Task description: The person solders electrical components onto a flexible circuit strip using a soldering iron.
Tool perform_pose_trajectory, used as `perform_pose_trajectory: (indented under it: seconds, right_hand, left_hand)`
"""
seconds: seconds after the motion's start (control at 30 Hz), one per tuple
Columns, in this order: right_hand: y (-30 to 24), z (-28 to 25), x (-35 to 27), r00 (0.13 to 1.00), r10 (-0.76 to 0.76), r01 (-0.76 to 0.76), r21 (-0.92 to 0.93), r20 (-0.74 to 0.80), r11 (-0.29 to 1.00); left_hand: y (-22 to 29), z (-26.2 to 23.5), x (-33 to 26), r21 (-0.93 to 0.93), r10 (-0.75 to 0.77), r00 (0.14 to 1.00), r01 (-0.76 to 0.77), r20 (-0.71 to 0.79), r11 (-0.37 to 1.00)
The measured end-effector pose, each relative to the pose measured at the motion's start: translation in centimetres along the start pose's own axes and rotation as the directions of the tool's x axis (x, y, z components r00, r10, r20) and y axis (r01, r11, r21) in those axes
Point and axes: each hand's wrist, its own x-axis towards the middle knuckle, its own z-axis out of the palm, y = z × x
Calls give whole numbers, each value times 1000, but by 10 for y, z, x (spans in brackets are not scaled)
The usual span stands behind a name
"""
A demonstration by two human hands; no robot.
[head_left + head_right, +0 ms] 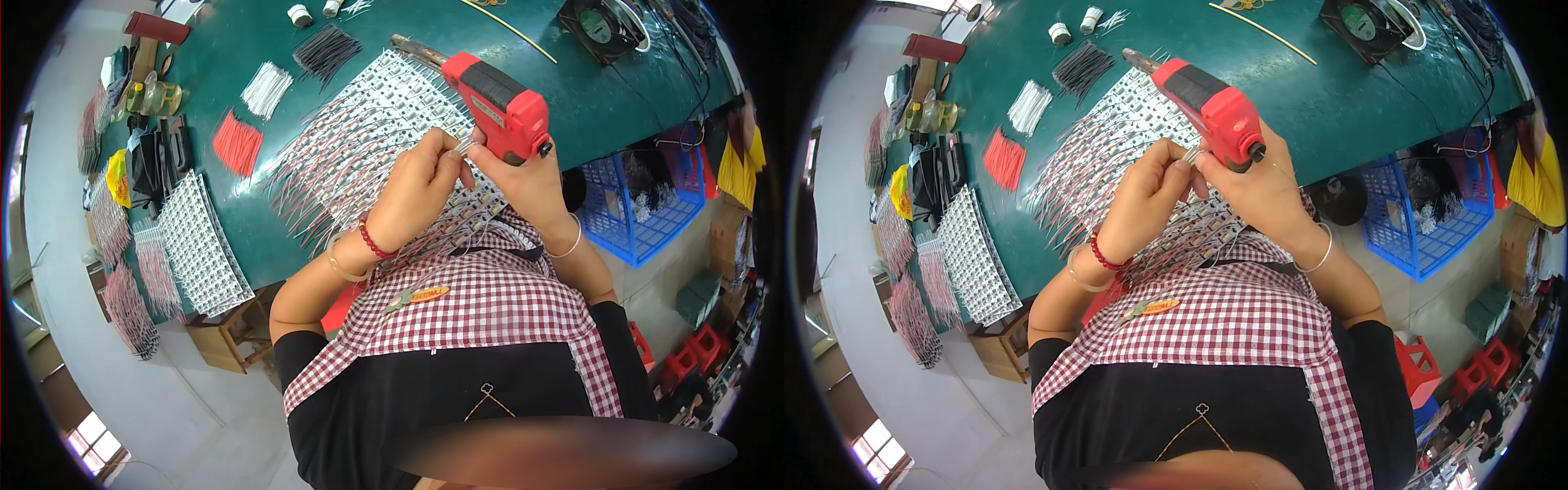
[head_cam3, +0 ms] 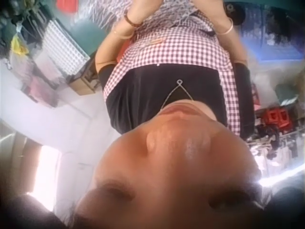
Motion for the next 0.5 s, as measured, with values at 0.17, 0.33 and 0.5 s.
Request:
perform_pose_trajectory:
  seconds: [0.17,0.33,0.5]
  right_hand:
    - [1,-8,3,997,69,-70,32,29,997]
    - [7,-15,10,993,101,-118,354,65,928]
    - [10,-13,14,978,162,-204,447,129,871]
  left_hand:
    - [-3,0,2,77,23,999,-20,-40,997]
    - [-9,-2,4,72,27,995,-20,-98,997]
    - [0,3,5,49,4,1000,-3,-28,999]
